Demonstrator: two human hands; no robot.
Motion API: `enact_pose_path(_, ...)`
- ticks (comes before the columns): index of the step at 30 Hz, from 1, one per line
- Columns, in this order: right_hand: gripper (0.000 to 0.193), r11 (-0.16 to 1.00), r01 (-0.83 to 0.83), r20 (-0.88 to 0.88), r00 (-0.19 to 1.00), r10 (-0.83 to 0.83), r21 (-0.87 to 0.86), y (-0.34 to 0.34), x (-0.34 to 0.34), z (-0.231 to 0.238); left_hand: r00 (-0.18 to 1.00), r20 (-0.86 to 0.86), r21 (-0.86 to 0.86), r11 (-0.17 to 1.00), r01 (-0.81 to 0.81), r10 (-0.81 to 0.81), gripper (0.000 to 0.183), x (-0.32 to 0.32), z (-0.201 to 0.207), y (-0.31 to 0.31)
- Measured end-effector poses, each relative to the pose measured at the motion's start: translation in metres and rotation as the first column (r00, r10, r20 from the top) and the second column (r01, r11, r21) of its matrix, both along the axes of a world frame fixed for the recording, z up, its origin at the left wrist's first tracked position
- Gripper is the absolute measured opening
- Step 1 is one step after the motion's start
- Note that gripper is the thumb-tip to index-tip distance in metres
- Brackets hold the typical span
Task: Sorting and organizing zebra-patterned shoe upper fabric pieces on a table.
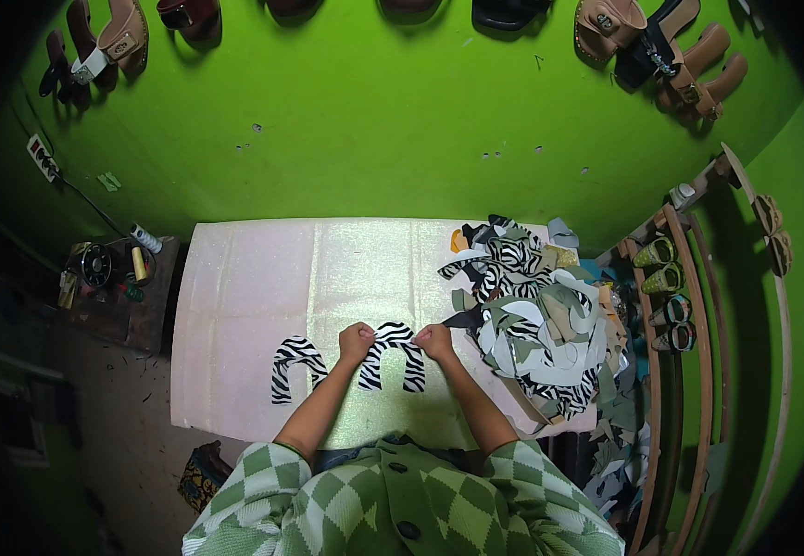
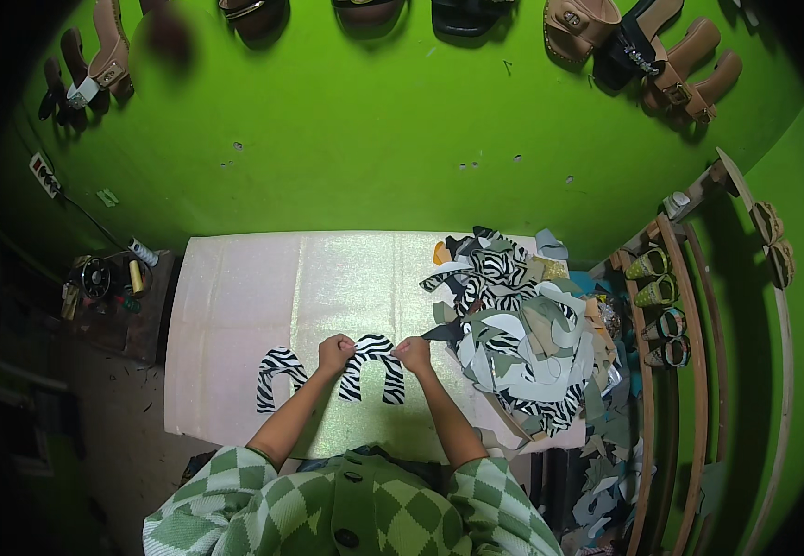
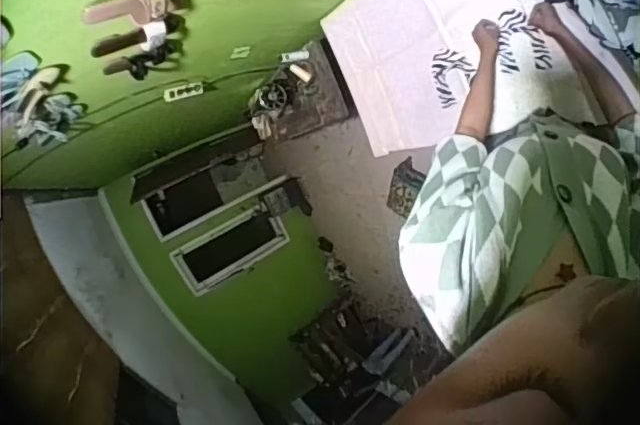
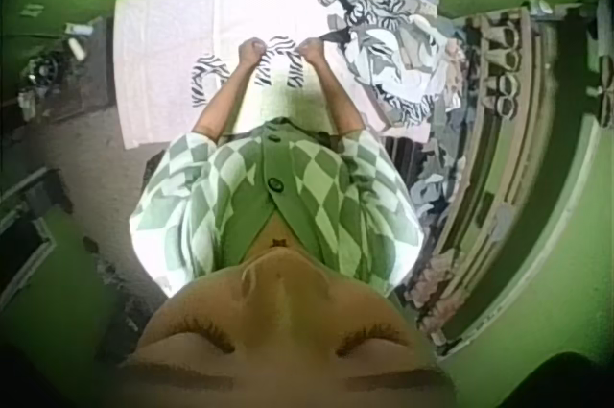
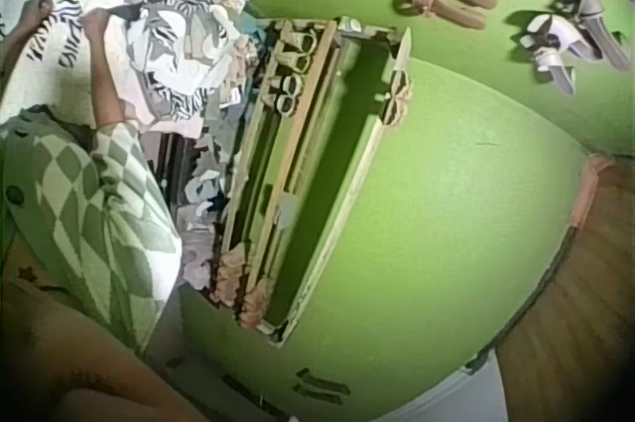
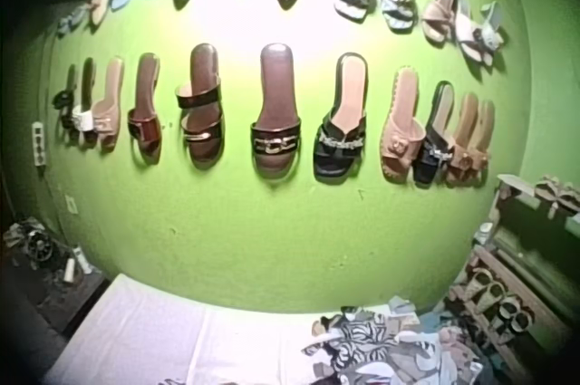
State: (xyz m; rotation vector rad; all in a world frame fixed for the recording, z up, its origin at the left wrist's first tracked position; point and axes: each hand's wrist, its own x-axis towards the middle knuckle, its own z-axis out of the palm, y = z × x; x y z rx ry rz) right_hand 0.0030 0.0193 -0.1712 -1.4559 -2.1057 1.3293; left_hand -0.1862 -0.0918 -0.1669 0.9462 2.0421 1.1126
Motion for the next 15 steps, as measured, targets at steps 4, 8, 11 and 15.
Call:
enact_pose_path(4, 0.021, 0.994, -0.002, 0.052, 0.999, -0.004, 0.106, -0.006, -0.005, 0.001, 0.999, -0.05, -0.003, 1.0, 0.016, -0.016, 0.01, 0.0, 0.002, 0.0)
enact_pose_path(8, 0.02, 0.995, 0.017, 0.052, 0.998, -0.023, 0.103, -0.01, -0.005, 0.0, 0.988, -0.152, -0.009, 1.0, 0.015, -0.016, 0.011, 0.008, 0.01, 0.0)
enact_pose_path(11, 0.019, 0.991, 0.062, 0.033, 0.997, -0.066, 0.115, -0.014, -0.007, -0.001, 0.98, -0.199, -0.002, 1.0, 0.005, -0.006, 0.012, 0.012, 0.015, -0.001)
enact_pose_path(15, 0.017, 0.983, 0.099, 0.049, 0.993, -0.108, 0.152, -0.019, -0.008, 0.002, 0.957, -0.289, -0.015, 1.0, 0.017, -0.021, 0.013, 0.015, 0.022, -0.004)
